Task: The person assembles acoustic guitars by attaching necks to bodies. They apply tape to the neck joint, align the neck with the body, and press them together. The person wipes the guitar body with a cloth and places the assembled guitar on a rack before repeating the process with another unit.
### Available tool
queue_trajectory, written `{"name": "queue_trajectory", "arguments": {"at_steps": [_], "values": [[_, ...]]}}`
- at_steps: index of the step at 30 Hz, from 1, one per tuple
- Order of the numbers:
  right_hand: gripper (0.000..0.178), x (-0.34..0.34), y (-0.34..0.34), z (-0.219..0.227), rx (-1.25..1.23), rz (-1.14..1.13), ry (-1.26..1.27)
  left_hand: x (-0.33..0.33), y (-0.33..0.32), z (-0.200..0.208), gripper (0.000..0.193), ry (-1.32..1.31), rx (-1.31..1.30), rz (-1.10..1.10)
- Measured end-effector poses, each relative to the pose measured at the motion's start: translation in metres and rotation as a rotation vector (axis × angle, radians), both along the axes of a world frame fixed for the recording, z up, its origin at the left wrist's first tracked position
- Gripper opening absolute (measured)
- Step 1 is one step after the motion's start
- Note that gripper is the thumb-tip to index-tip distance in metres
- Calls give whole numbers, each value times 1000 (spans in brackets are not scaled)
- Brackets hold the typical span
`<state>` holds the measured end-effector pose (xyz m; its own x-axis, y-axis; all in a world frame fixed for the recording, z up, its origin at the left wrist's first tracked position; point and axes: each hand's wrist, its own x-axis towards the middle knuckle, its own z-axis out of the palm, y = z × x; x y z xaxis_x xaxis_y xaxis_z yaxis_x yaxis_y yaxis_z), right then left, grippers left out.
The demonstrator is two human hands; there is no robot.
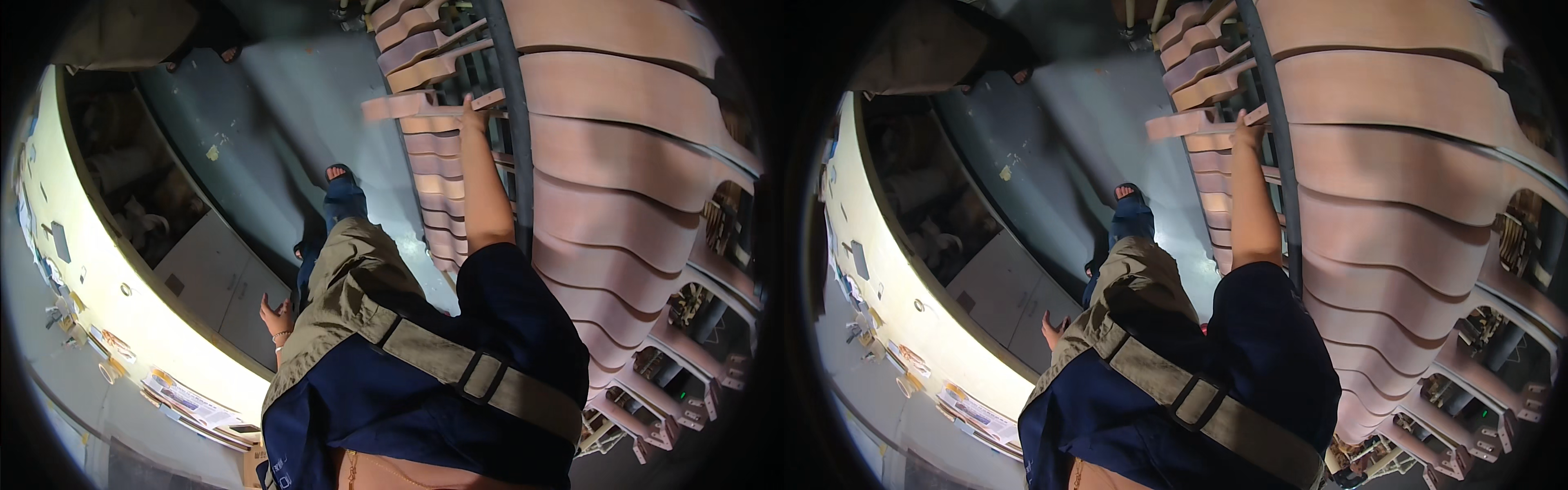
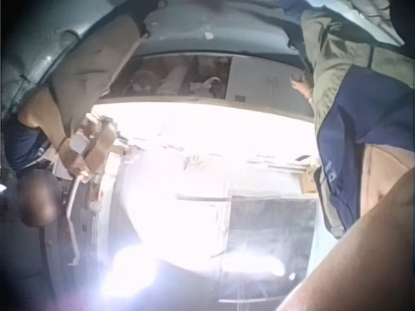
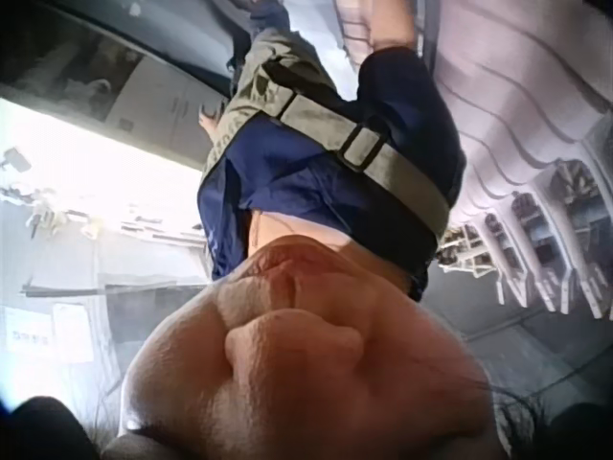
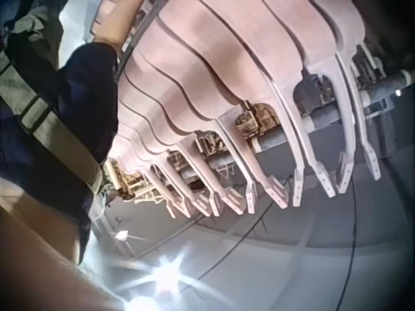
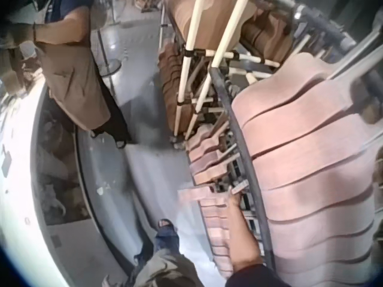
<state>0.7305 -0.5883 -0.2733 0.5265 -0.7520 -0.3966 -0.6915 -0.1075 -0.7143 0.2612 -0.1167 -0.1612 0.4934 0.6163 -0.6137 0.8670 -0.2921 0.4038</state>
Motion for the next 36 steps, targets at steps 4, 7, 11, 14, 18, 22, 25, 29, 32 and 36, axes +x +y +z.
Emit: {"name": "queue_trajectory", "arguments": {"at_steps": [4,7,11,14,18,22,25,29,32,36], "values": [[76,21,-69,-57,-117,-59,16,14,2,0,65,-91,-62,-43],[81,36,-108,-92,-302,-27,94,34,-8,16,64,-59,-52,-103],[61,54,-98,-36,-341,3,518,26,-13,20,64,22,-37,-116],[58,58,-110,-41,-317,-29,527,27,-14,23,62,12,-68,-101],[56,64,-113,-42,-180,-209,313,31,-14,23,60,25,-75,-130],[60,69,-63,-16,123,-460,-191,24,-14,16,57,-52,-24,-261],[65,76,-2,34,224,-415,-431,46,-31,26,54,-1,-74,-192],[44,138,-28,11,-95,-97,-511,39,-28,21,51,48,-33,-320],[21,182,-83,-38,159,-109,-659,55,-25,36,52,44,-97,-255],[16,176,-48,-57,91,-75,-767,28,-21,21,52,23,46,-469]]}}
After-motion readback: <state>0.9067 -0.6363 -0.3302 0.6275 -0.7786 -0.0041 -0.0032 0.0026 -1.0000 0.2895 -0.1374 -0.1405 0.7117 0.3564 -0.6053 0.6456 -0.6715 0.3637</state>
